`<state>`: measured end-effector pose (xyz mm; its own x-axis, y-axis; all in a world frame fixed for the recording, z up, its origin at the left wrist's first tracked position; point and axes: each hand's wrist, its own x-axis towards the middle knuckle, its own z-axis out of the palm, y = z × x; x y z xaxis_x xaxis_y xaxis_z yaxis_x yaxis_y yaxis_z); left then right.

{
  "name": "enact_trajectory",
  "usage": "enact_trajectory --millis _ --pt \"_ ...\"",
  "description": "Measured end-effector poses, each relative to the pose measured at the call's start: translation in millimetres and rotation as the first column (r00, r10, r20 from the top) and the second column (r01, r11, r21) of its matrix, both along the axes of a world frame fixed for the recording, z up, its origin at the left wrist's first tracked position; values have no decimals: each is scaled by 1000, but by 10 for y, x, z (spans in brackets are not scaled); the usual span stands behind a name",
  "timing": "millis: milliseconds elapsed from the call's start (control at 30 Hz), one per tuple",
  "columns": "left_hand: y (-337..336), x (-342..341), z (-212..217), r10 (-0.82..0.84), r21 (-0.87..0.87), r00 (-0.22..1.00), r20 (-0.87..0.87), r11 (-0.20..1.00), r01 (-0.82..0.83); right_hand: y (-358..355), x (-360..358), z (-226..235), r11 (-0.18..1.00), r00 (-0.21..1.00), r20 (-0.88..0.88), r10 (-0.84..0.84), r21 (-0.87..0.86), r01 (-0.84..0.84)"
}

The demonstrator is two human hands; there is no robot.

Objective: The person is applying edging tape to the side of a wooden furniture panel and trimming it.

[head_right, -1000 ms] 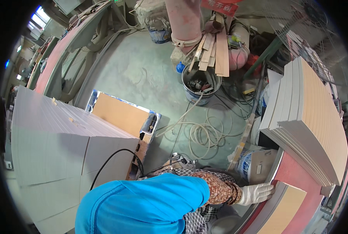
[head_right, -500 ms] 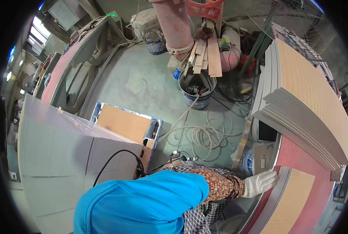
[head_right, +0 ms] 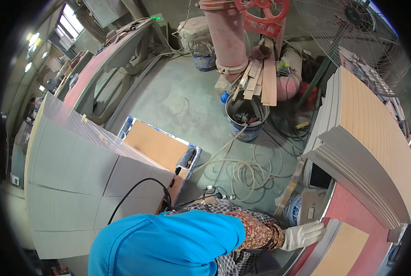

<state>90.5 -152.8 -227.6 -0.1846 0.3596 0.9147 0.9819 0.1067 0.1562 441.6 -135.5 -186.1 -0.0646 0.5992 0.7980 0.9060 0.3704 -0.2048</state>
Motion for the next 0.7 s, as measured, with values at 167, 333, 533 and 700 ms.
enact_trajectory --millis 167,333,533,700 --pt "-130 -78 51 -91 -108 991 98 989 102 -53 -30 -103 998 998 31 -51 -43 53" --pt "-128 -655 -289 30 31 998 51 999 -32 184 -582 -276 989 995 1 100 -112 -99" --pt "-247 -678 -45 -71 21 992 104 997 70 -46 -723 -178 988 999 27 24 -155 -19" --pt "-247 -683 6 -161 -8 979 124 987 163 96 -623 -226 991 1000 14 18 -136 -16"
